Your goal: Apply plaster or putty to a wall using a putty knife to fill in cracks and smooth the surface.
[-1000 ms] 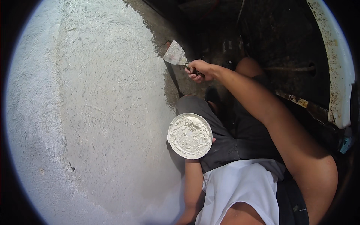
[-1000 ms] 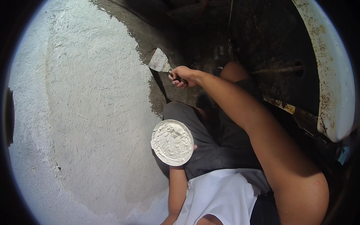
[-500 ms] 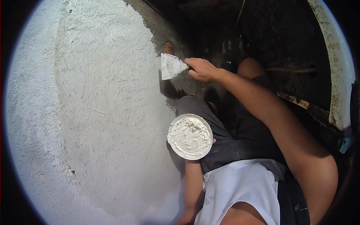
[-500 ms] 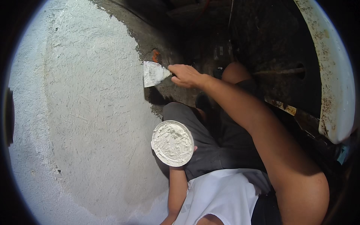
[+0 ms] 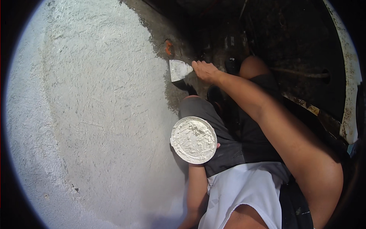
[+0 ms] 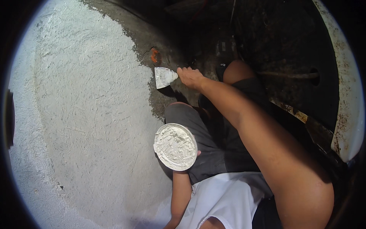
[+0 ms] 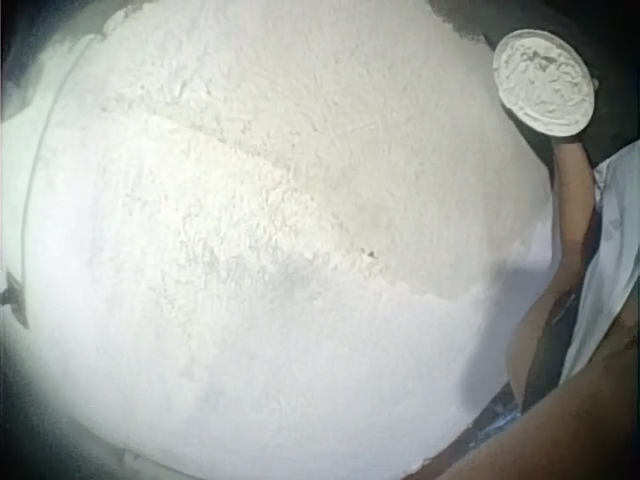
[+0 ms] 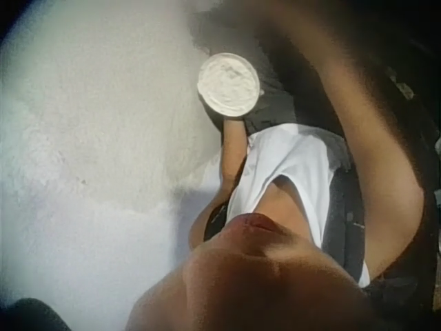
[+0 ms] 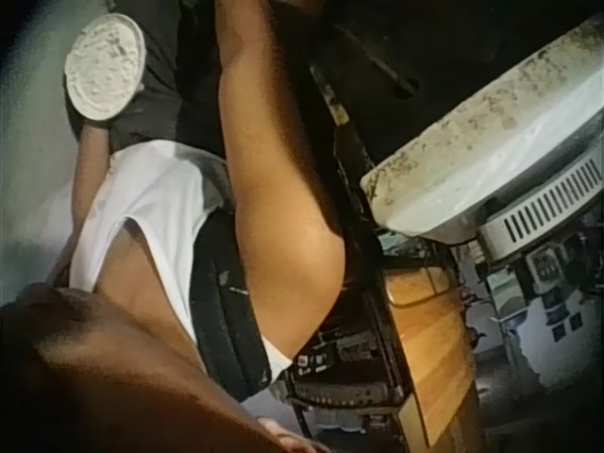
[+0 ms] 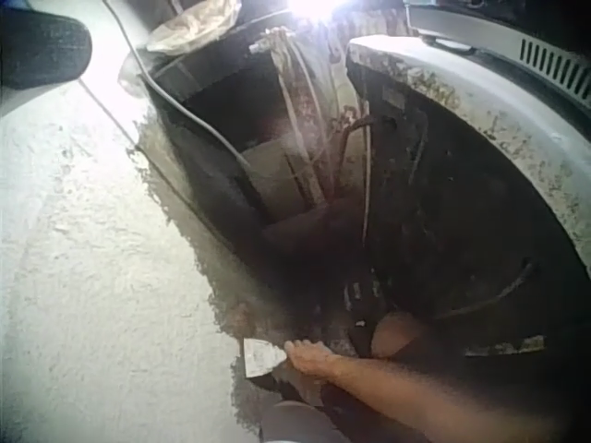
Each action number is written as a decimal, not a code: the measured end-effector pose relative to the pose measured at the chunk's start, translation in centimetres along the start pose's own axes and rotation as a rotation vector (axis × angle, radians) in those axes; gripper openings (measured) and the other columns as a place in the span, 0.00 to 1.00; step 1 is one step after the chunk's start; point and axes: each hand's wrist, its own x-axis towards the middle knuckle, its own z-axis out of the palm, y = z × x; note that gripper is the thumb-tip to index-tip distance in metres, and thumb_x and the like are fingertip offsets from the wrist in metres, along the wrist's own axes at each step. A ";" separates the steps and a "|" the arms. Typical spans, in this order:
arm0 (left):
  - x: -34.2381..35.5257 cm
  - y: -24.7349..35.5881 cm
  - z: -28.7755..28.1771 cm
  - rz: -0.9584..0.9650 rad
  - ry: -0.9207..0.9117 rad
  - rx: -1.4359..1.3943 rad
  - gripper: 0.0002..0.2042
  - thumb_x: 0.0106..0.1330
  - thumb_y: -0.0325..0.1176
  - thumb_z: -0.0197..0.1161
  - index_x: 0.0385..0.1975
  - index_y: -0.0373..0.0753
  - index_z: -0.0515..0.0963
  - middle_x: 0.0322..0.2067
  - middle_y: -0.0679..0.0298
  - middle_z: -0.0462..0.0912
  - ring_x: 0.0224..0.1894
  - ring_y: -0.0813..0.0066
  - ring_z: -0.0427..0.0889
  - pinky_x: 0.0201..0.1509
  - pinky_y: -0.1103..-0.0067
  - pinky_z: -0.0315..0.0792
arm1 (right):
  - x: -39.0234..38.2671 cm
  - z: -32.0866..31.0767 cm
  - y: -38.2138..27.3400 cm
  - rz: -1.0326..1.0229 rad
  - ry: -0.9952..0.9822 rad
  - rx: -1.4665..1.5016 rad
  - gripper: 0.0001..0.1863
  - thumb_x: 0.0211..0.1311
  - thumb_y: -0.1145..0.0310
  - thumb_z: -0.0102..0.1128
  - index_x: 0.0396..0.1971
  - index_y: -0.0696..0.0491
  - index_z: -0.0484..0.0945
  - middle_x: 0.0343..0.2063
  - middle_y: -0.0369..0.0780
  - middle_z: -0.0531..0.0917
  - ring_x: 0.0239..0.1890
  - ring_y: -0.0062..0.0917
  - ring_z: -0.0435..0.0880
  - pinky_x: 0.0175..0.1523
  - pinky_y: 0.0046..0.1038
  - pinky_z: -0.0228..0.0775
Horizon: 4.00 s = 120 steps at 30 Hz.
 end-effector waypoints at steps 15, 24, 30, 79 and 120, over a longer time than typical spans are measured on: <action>0.2 -0.9 -0.4 0.109 0.011 0.230 0.55 0.52 0.82 0.63 0.80 0.61 0.61 0.81 0.66 0.58 0.84 0.48 0.48 0.84 0.38 0.37 | 0.1 0.6 -3.7 -0.036 -0.001 -0.098 0.11 0.71 0.72 0.50 0.50 0.55 0.73 0.51 0.50 0.82 0.56 0.46 0.83 0.56 0.53 0.74; 0.3 -0.4 0.3 0.075 0.009 0.230 0.51 0.53 0.78 0.66 0.78 0.61 0.65 0.79 0.68 0.63 0.83 0.54 0.53 0.85 0.41 0.40 | -0.2 -3.2 -6.3 -0.167 0.043 0.292 0.10 0.68 0.73 0.46 0.46 0.60 0.72 0.46 0.60 0.82 0.53 0.60 0.79 0.53 0.55 0.72; 0.3 -0.6 1.2 0.171 0.076 0.335 0.55 0.50 0.79 0.67 0.79 0.60 0.62 0.80 0.67 0.61 0.83 0.52 0.52 0.84 0.40 0.41 | -1.8 -6.9 -12.9 -0.371 0.209 0.138 0.08 0.70 0.72 0.47 0.45 0.55 0.72 0.41 0.49 0.82 0.47 0.47 0.83 0.50 0.49 0.74; -1.4 1.9 8.4 0.033 -0.249 -0.486 0.40 0.78 0.69 0.36 0.79 0.46 0.61 0.79 0.55 0.62 0.80 0.45 0.59 0.79 0.34 0.50 | -2.2 -7.5 -9.8 0.186 0.321 0.121 0.17 0.67 0.60 0.61 0.46 0.58 0.84 0.35 0.50 0.88 0.41 0.42 0.89 0.49 0.41 0.77; -2.1 2.2 8.3 0.252 -0.324 -0.637 0.35 0.80 0.64 0.40 0.72 0.42 0.72 0.69 0.55 0.77 0.70 0.51 0.76 0.76 0.53 0.69 | -30.9 -18.6 -22.2 -0.129 0.331 -0.150 0.17 0.62 0.73 0.73 0.50 0.60 0.85 0.42 0.48 0.89 0.46 0.39 0.90 0.54 0.35 0.79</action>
